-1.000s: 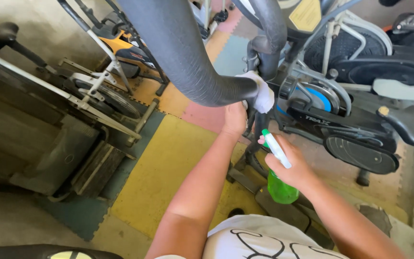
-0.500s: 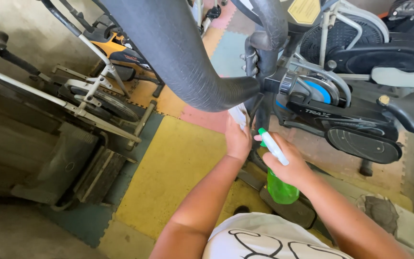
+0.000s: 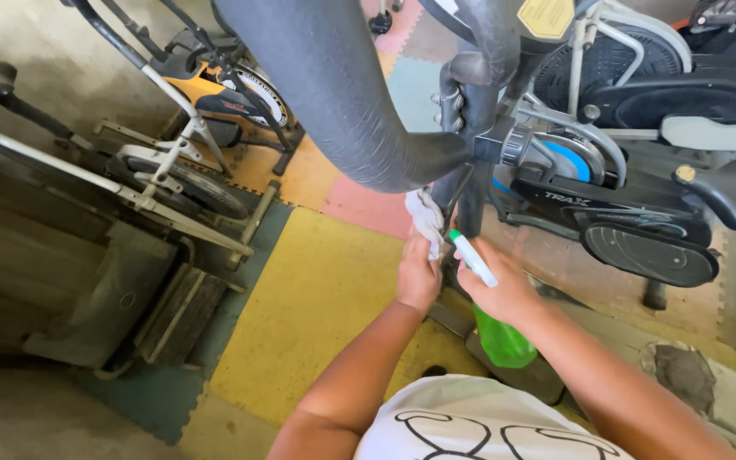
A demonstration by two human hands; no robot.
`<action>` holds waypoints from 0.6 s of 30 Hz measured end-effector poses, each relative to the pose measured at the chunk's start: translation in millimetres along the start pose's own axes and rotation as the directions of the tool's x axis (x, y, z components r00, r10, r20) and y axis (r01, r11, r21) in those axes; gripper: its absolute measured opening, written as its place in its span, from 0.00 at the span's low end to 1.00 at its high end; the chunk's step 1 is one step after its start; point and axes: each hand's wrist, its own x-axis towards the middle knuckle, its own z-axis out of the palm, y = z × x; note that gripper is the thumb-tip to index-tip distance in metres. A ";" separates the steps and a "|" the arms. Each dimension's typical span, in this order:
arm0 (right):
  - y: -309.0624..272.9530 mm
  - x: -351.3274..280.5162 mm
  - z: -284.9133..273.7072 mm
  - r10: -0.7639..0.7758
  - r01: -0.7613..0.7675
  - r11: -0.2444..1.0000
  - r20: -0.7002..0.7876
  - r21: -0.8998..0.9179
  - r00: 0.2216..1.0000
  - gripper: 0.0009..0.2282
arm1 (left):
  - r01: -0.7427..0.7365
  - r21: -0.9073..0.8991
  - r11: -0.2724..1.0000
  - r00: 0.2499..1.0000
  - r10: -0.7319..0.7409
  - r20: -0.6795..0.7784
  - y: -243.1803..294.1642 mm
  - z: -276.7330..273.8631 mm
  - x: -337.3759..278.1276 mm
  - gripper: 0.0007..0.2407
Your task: Clean and wipe down various gym machines using a spray bottle and a cloth.
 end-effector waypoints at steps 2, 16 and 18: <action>-7.2 0.3 -3.4 0.041 -0.043 0.994 0.015 0.101 0.999 0.14 | 0.178 0.157 0.971 0.961 -0.205 0.184 -35.6 11.7 -23.7 0.13; 9.2 -9.0 -4.4 -0.053 0.053 0.998 -0.006 0.015 0.999 0.16 | 0.427 -0.328 0.843 0.898 -0.437 0.048 61.9 -25.7 72.5 0.16; 12.5 -9.5 -3.9 -0.086 0.086 0.996 -0.027 -0.016 0.996 0.16 | 0.472 -0.271 0.839 0.879 -0.471 0.072 47.3 -12.6 59.2 0.16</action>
